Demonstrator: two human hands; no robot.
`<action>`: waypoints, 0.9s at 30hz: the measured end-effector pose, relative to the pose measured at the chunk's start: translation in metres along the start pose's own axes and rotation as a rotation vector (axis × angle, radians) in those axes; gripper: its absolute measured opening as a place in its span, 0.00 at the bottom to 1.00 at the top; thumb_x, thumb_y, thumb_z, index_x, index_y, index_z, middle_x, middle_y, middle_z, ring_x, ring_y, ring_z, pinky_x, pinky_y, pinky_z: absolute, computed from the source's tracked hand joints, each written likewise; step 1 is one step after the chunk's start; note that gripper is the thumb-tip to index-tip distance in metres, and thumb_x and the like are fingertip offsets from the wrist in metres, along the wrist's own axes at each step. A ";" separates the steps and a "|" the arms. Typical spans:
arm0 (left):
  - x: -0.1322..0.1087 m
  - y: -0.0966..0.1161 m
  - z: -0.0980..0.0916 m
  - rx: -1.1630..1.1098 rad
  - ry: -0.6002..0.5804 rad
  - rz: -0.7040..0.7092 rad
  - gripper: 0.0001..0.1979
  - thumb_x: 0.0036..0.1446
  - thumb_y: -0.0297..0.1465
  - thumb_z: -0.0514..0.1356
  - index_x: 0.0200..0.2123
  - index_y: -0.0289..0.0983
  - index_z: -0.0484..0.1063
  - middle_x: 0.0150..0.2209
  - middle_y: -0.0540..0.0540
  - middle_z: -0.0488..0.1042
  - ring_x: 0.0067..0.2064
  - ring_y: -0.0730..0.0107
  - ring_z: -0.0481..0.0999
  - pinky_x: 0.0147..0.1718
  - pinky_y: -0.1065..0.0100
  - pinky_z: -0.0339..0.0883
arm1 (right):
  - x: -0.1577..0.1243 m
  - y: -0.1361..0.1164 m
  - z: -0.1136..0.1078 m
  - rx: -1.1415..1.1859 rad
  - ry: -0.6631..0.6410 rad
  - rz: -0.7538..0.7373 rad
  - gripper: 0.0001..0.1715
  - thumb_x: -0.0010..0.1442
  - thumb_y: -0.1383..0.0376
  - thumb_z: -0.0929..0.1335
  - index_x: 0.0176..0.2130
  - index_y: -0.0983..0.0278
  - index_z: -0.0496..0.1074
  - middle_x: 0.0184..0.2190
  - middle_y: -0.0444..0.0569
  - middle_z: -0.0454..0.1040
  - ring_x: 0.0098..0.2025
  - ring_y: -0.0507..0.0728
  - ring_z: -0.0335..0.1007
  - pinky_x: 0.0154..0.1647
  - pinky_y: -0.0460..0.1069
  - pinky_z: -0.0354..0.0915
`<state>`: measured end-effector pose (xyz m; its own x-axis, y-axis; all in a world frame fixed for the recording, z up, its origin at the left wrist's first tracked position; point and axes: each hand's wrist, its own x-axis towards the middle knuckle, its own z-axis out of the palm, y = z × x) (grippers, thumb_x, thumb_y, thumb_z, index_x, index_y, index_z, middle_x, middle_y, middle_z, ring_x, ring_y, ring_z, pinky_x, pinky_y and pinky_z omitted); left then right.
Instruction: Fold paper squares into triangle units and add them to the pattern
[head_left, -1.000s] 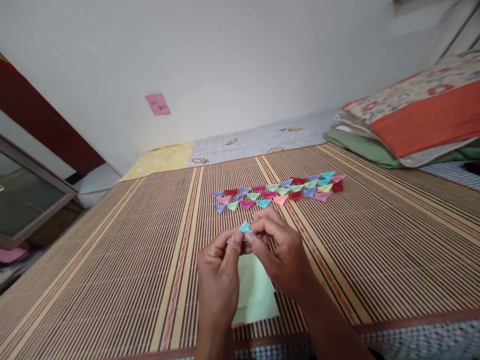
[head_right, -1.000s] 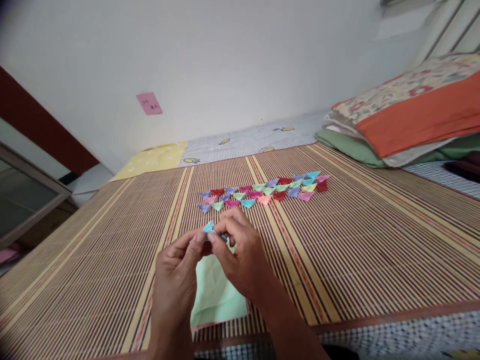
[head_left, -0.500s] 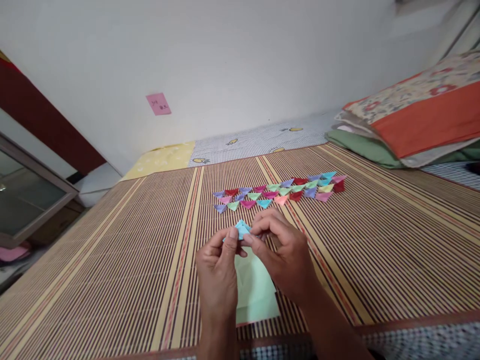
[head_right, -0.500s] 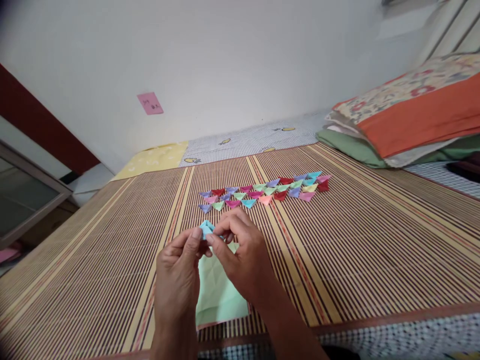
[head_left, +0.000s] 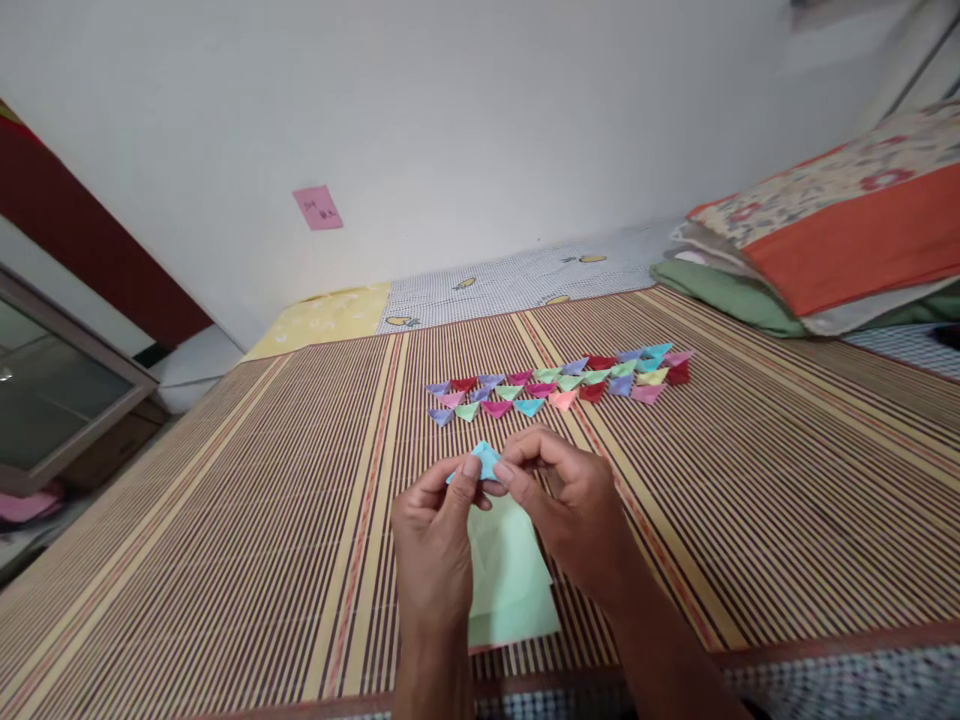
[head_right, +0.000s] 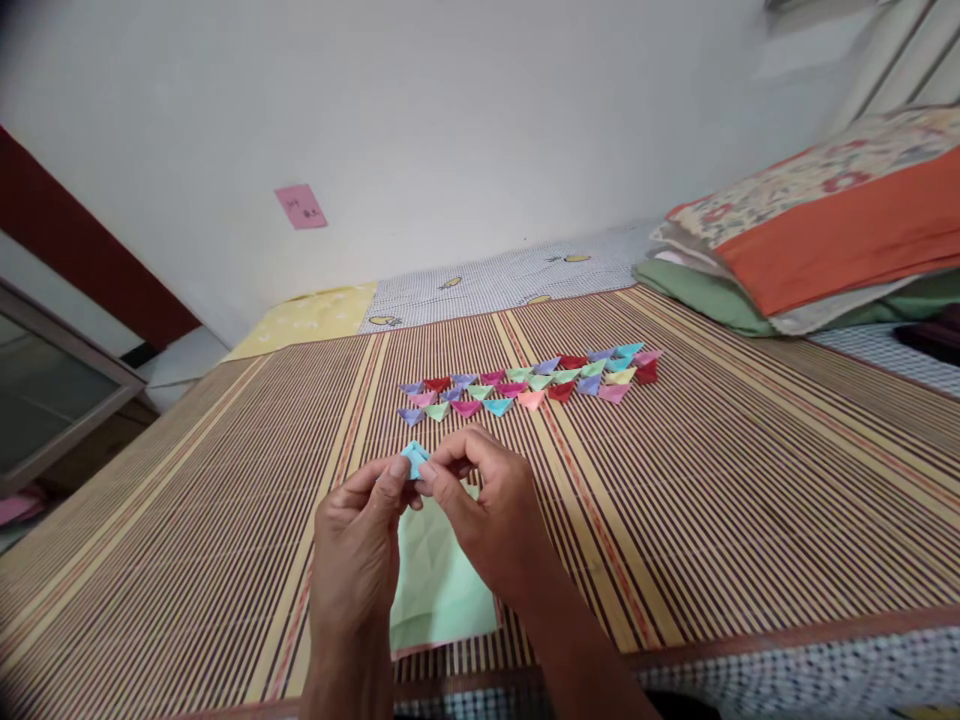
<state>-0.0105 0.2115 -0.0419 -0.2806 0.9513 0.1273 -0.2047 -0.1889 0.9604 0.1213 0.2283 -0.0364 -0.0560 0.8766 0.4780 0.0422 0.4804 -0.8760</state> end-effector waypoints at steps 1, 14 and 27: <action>0.001 -0.001 0.000 -0.023 0.021 -0.002 0.10 0.56 0.39 0.70 0.31 0.38 0.83 0.24 0.51 0.74 0.29 0.73 0.69 0.32 0.71 0.65 | 0.000 0.000 -0.001 0.005 -0.027 -0.001 0.04 0.61 0.69 0.72 0.34 0.61 0.74 0.32 0.42 0.74 0.35 0.54 0.70 0.37 0.50 0.66; 0.004 0.001 0.009 -0.241 0.035 -0.110 0.14 0.47 0.39 0.74 0.24 0.34 0.79 0.21 0.51 0.71 0.25 0.76 0.66 0.27 0.75 0.63 | -0.001 0.004 -0.007 0.048 -0.080 0.018 0.03 0.62 0.68 0.73 0.35 0.62 0.75 0.33 0.44 0.75 0.36 0.55 0.73 0.38 0.50 0.68; 0.001 0.000 0.014 -0.203 0.118 -0.049 0.13 0.49 0.39 0.73 0.26 0.35 0.80 0.22 0.49 0.74 0.26 0.74 0.68 0.28 0.74 0.65 | -0.001 0.013 -0.007 0.047 0.016 0.069 0.03 0.63 0.66 0.73 0.37 0.61 0.74 0.30 0.41 0.75 0.32 0.53 0.73 0.35 0.49 0.68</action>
<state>0.0020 0.2158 -0.0383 -0.3709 0.9278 0.0409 -0.4021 -0.2001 0.8935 0.1289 0.2334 -0.0481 -0.0384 0.9080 0.4172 -0.0019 0.4174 -0.9087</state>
